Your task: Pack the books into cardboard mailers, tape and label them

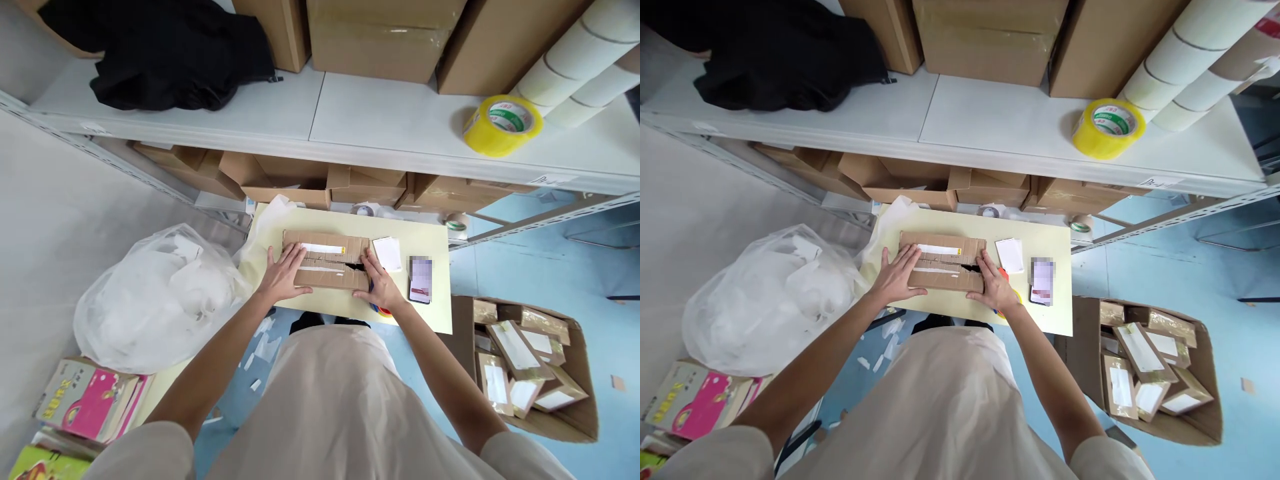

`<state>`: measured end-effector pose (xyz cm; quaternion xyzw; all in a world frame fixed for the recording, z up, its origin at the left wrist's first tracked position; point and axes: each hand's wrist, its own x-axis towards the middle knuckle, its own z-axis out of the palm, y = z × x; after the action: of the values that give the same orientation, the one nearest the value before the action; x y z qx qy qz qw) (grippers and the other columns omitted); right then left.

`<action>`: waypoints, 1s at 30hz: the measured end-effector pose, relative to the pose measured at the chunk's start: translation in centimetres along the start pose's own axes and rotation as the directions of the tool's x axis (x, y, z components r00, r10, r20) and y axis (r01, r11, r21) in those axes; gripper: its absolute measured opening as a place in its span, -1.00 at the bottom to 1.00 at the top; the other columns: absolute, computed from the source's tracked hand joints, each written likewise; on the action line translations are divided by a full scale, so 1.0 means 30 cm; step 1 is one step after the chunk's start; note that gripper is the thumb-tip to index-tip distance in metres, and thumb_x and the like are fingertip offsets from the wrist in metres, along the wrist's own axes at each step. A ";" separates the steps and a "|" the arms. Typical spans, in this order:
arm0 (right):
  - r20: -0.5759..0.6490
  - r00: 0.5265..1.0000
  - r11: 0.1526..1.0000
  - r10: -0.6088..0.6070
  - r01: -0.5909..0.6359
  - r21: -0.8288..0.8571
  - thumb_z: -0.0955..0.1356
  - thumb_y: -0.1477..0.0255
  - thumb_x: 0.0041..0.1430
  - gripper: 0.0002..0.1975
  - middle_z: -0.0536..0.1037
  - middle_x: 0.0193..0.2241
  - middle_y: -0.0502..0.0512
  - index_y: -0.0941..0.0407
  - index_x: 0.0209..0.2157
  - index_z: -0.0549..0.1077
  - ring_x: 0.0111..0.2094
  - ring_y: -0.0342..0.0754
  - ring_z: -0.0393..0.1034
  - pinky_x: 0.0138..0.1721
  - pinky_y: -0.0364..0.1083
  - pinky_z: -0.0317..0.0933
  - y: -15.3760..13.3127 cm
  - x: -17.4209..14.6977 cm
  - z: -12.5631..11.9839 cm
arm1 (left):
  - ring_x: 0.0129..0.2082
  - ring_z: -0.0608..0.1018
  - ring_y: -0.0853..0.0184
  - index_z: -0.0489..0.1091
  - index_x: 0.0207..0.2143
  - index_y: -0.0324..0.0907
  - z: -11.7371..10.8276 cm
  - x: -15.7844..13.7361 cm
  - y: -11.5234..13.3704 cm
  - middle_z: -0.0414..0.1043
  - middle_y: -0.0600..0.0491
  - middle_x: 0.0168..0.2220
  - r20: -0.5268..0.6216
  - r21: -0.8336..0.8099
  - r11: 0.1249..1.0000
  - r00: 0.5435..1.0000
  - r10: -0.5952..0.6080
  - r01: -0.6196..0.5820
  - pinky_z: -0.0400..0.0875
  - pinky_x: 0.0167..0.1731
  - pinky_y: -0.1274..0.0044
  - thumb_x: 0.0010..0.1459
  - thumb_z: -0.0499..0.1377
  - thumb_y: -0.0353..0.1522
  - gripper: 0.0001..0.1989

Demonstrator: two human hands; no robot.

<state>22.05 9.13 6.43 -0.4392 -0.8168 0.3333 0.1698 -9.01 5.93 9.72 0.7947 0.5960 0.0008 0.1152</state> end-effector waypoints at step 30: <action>-0.607 0.531 0.806 0.591 -0.421 0.417 0.14 0.10 0.19 -0.60 0.12 -0.67 -0.08 0.06 -0.59 0.14 -0.58 -0.14 0.01 -0.56 -0.13 -0.05 -0.053 -0.156 -0.183 | 0.32 0.04 -0.08 0.02 0.31 -0.22 0.068 -0.053 -0.003 -0.03 -0.20 0.33 -0.104 -0.045 0.997 0.993 0.055 -0.060 -0.40 0.22 -0.04 0.12 0.05 0.06 -0.16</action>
<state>26.83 6.80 11.56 -0.7295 -0.4785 0.2588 0.4146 -9.26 4.09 7.93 0.8073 0.5779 0.0593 0.1034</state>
